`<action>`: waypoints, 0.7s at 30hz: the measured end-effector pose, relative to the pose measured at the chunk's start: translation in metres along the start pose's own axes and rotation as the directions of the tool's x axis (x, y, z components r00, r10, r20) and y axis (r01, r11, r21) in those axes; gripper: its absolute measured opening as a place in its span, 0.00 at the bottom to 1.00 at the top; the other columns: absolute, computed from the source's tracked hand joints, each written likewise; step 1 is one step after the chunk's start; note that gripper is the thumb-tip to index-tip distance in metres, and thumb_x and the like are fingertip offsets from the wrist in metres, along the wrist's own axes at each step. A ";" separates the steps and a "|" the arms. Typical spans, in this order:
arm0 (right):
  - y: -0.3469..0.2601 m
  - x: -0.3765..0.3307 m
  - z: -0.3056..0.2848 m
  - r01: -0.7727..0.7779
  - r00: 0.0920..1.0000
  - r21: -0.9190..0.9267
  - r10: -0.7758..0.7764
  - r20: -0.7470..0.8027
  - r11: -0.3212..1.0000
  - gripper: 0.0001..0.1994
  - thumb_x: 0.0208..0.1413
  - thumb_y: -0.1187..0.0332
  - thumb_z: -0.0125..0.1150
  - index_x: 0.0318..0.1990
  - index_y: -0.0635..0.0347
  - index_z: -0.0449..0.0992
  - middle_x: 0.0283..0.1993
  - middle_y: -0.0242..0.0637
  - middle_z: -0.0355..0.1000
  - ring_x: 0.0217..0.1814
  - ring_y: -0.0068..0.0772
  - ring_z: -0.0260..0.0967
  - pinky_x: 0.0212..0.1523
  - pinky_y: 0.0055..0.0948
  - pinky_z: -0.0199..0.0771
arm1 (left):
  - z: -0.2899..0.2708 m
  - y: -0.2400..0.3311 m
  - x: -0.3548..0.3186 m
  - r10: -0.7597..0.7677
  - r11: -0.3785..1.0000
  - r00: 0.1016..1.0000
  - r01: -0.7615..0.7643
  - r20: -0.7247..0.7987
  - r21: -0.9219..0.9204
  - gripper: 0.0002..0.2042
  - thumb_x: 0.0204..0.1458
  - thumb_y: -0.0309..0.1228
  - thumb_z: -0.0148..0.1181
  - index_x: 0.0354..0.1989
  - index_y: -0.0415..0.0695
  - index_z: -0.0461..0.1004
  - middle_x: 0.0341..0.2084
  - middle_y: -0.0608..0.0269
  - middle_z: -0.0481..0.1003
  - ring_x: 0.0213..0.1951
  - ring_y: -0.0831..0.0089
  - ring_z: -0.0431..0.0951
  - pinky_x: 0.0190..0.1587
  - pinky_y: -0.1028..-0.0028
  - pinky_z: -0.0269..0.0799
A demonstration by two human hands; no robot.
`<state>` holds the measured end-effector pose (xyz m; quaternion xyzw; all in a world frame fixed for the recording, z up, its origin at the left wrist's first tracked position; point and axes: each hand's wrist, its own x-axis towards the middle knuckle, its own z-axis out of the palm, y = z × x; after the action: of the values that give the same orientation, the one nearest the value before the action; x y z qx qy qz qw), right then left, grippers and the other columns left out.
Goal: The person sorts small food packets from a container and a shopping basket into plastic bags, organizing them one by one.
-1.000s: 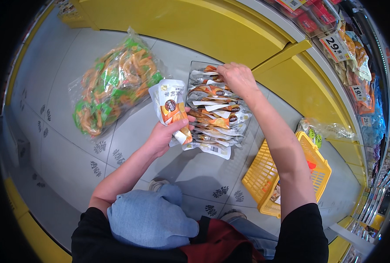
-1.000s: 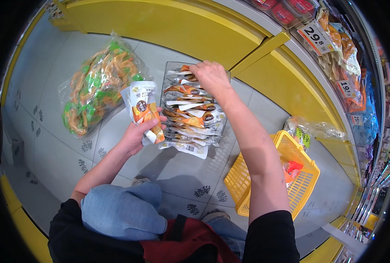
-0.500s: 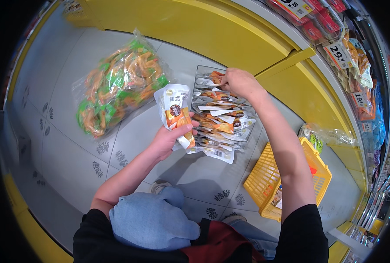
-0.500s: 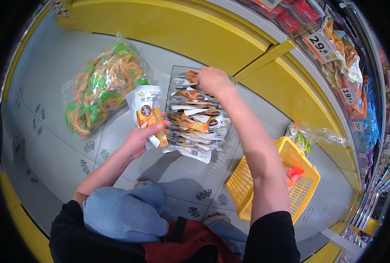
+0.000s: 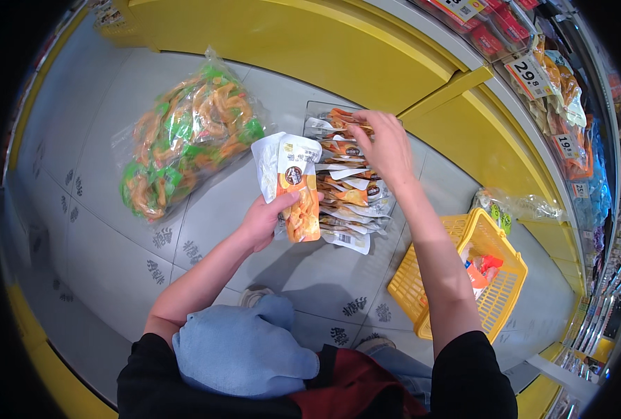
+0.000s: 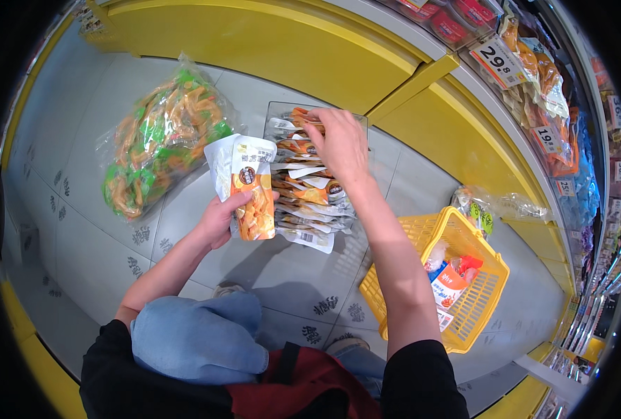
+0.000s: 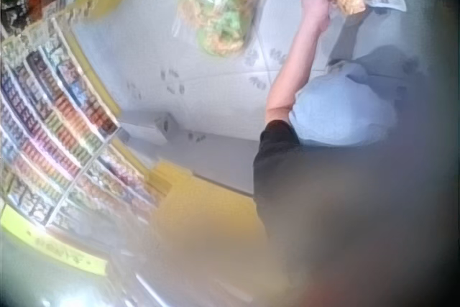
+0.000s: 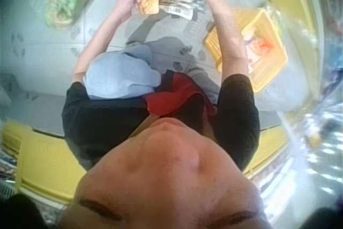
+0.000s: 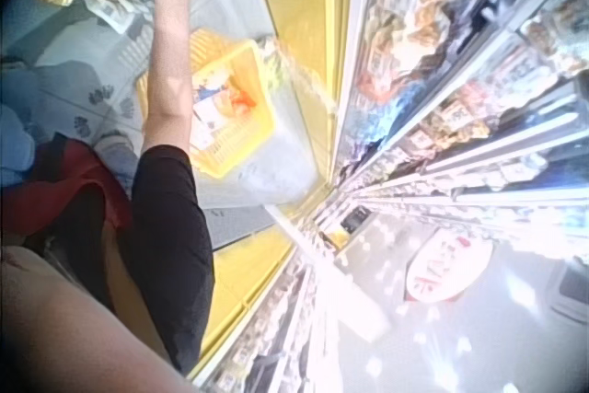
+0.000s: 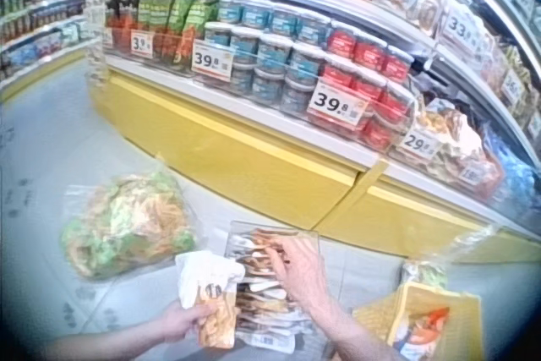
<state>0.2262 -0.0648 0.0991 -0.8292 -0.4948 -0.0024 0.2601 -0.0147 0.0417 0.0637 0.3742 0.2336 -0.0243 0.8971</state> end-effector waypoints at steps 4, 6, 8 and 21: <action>-0.062 -0.048 -0.034 0.277 0.957 0.098 -0.284 0.056 0.956 0.25 0.49 0.63 0.67 0.55 0.56 0.71 0.53 0.38 0.72 0.56 0.42 0.67 0.59 0.41 0.63 | -0.002 0.001 -0.005 -0.086 0.946 0.994 0.101 -0.063 0.308 0.26 0.54 0.29 0.62 0.61 0.39 0.63 0.53 0.56 0.74 0.53 0.69 0.75 0.57 0.67 0.70; -0.072 -0.066 -0.046 0.277 0.902 0.136 -0.306 0.304 0.951 0.34 0.46 0.59 0.70 0.62 0.53 0.65 0.62 0.40 0.64 0.65 0.44 0.59 0.65 0.42 0.56 | 0.005 0.002 -0.005 -0.113 0.917 0.994 0.104 0.002 0.386 0.31 0.48 0.27 0.70 0.61 0.41 0.65 0.52 0.60 0.74 0.53 0.73 0.73 0.57 0.69 0.70; -0.063 -0.083 -0.044 0.156 0.896 0.169 -0.212 0.391 0.973 0.36 0.45 0.56 0.71 0.63 0.53 0.64 0.61 0.40 0.64 0.64 0.45 0.59 0.65 0.42 0.55 | 0.012 0.003 -0.008 -0.145 0.908 0.987 0.106 0.068 0.406 0.32 0.47 0.26 0.71 0.62 0.41 0.64 0.52 0.60 0.73 0.53 0.73 0.73 0.57 0.69 0.70; -0.024 -0.139 -0.073 -0.445 0.614 0.336 0.010 0.789 0.830 0.25 0.46 0.52 0.74 0.44 0.60 0.73 0.37 0.33 0.74 0.39 0.29 0.69 0.44 0.29 0.68 | 0.017 -0.009 -0.016 -0.208 0.946 0.974 0.178 0.086 0.272 0.25 0.53 0.30 0.66 0.58 0.38 0.67 0.49 0.54 0.76 0.46 0.69 0.79 0.53 0.69 0.74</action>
<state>0.1538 -0.2011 0.1359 -0.7119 -0.4255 0.5082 0.2323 -0.0238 0.0212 0.0752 0.4630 0.2126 -0.1639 0.8447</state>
